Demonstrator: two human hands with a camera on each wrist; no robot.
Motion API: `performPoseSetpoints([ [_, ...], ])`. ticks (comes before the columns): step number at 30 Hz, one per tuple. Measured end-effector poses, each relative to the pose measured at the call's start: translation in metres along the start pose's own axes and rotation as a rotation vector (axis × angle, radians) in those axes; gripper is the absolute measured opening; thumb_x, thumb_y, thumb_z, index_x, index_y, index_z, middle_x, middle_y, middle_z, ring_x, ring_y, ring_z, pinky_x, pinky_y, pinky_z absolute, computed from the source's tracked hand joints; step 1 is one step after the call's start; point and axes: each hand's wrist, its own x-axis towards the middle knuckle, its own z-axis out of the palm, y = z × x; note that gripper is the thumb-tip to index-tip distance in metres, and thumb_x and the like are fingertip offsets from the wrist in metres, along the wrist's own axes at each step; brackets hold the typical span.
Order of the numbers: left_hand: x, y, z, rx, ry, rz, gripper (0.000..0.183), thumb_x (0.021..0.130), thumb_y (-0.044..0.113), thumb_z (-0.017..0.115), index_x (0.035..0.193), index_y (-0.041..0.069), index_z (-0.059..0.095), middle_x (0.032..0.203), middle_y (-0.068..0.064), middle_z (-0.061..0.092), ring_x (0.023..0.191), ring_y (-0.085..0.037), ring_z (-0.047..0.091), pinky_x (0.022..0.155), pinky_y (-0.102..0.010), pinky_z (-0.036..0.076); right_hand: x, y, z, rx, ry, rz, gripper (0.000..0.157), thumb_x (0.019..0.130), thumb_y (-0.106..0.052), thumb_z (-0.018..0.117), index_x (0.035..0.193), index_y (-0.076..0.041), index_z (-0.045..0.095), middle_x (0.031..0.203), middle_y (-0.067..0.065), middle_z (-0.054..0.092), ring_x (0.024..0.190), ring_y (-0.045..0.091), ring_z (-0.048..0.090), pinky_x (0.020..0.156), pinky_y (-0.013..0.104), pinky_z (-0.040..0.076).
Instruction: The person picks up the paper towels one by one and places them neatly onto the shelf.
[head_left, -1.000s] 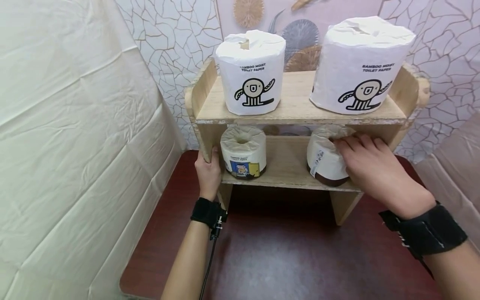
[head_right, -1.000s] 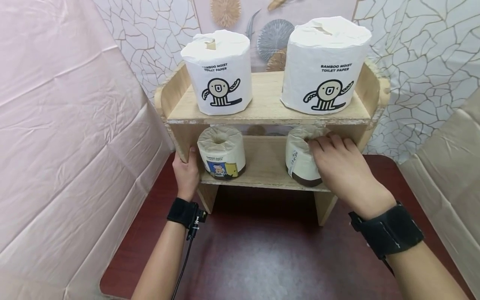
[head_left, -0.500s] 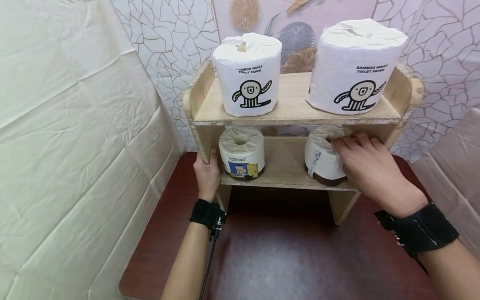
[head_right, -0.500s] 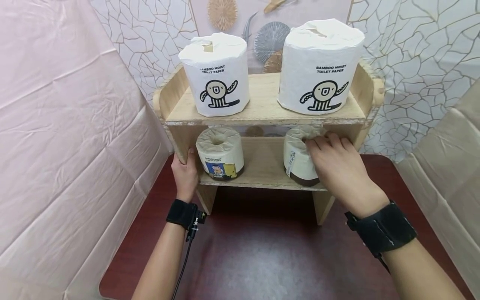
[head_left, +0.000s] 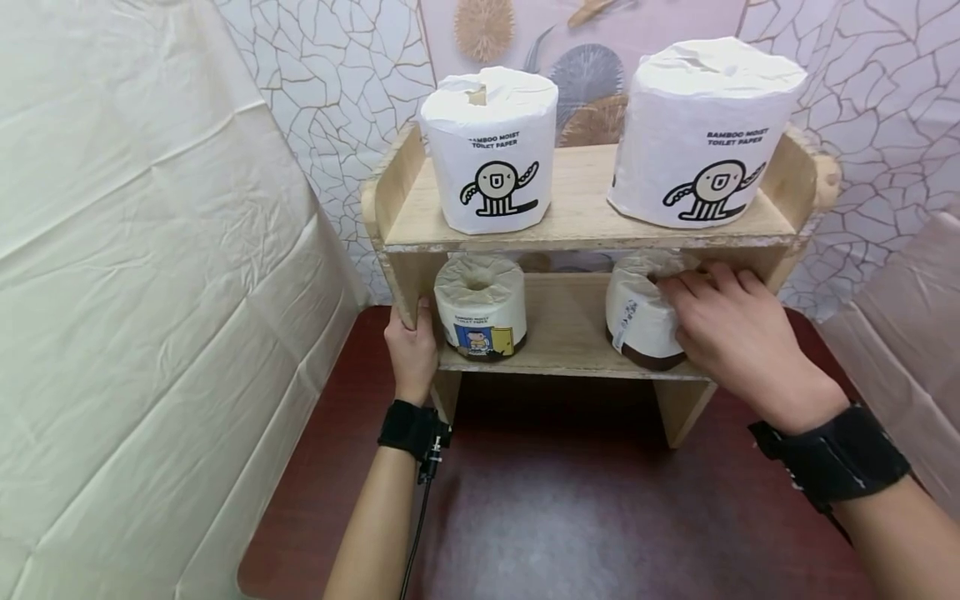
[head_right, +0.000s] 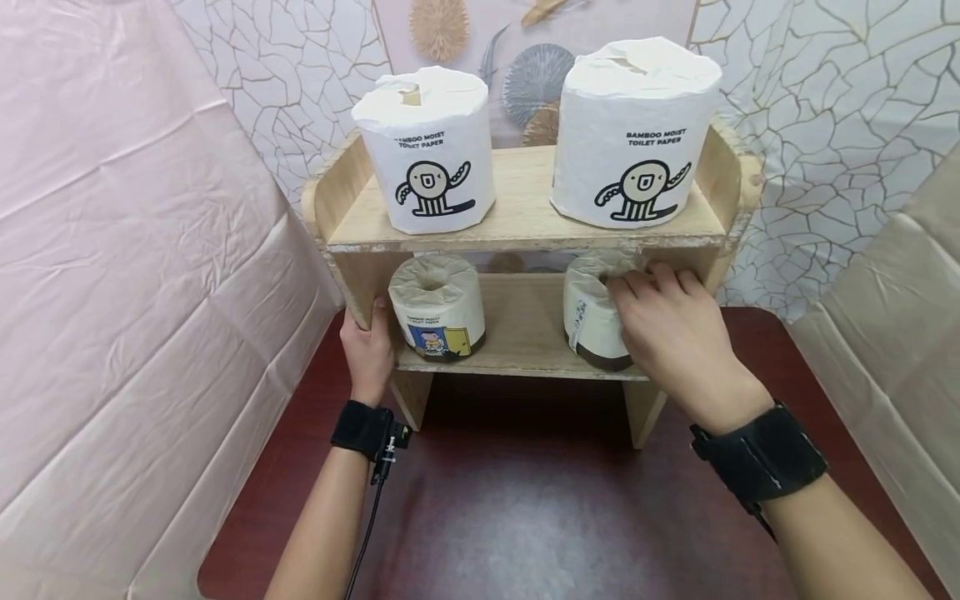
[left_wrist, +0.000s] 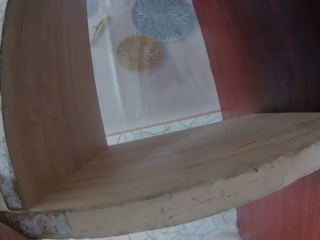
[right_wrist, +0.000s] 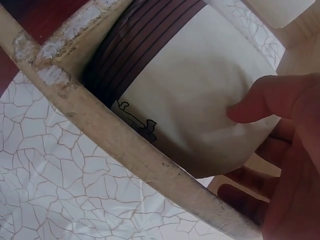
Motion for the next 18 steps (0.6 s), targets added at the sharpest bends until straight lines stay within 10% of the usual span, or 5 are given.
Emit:
performPoseSetpoints([
  [18,0.0,-0.009,-0.005,-0.019,-0.027,0.042,0.038,0.11,0.016,0.059,0.145,0.001,0.059,0.127,-0.023,0.071,0.111,-0.032,0.071,0.089,-0.044,0.055,0.003,-0.002,-0.002,0.018,0.01,0.015,0.034,0.091,-0.012,0.039,0.109,0.006,0.06,0.095,0.023,0.062,0.095,0.05,0.054,0.071,0.057,0.042],
])
